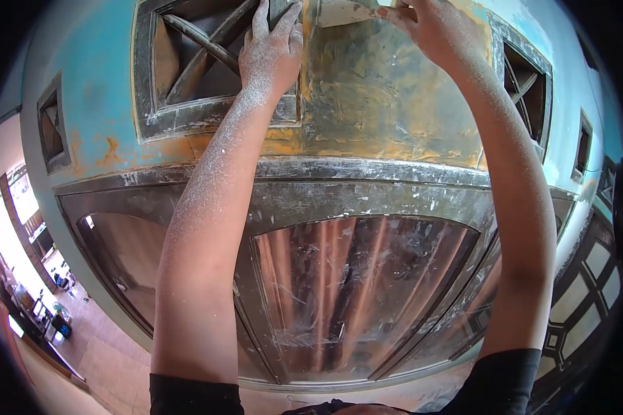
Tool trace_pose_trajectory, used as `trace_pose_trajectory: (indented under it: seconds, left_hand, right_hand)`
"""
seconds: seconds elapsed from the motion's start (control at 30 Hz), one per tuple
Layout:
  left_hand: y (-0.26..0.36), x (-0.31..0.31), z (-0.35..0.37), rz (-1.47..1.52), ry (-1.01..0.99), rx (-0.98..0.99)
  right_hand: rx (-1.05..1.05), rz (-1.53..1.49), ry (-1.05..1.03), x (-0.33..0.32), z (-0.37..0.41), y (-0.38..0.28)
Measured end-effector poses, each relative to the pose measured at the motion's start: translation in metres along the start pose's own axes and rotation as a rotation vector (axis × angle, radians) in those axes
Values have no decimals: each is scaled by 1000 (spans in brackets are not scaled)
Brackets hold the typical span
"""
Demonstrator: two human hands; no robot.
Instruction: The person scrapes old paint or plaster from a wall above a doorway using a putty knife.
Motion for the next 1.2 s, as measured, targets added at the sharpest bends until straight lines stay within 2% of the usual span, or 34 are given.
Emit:
trace_pose_trajectory:
  seconds: [0.07, 0.27, 0.53, 0.6, 0.83, 0.93, 1.0, 1.07, 1.13, 1.2]
  left_hand:
    - [-2, 2, -2, -24, 6, 3]
    - [-1, -1, 0, -5, 1, 1]
    - [-5, 8, -4, -37, -32, -9]
    - [-2, 8, -3, -259, 23, 49]
    - [-1, 13, -4, -325, -46, 63]
    - [-10, 22, -2, -351, 40, 136]
    - [-11, 23, -1, -584, 209, 271]
    - [-16, 26, 0, -507, 185, 256]
    - [-10, 23, 2, -424, 155, 246]
    - [-13, 23, 1, -279, 16, 150]
  right_hand:
    - [49, 89, -40, 1, -3, 14]
    - [33, 156, -73, -7, -5, -5]
    - [10, 14, -49, 11, -8, 17]
    - [3, -6, -27, 13, -6, 19]
    - [-15, -8, -64, 20, -10, 23]
    - [-39, 16, -48, 13, -8, 22]
    - [-53, 52, -60, 6, -10, 26]
    - [61, 45, -122, 5, -10, 36]
    - [64, 27, -79, 13, -8, 30]
    - [-35, -13, 20, 22, -11, 19]
Point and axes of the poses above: each hand's wrist, its own z-axis away from the middle knuckle, its own x-axis out of the palm, y = z × x, the point moved 5 cm from there along -z, towards the middle knuckle, and after that the axes turned 2 degrees about y, right-handed, at the moved point
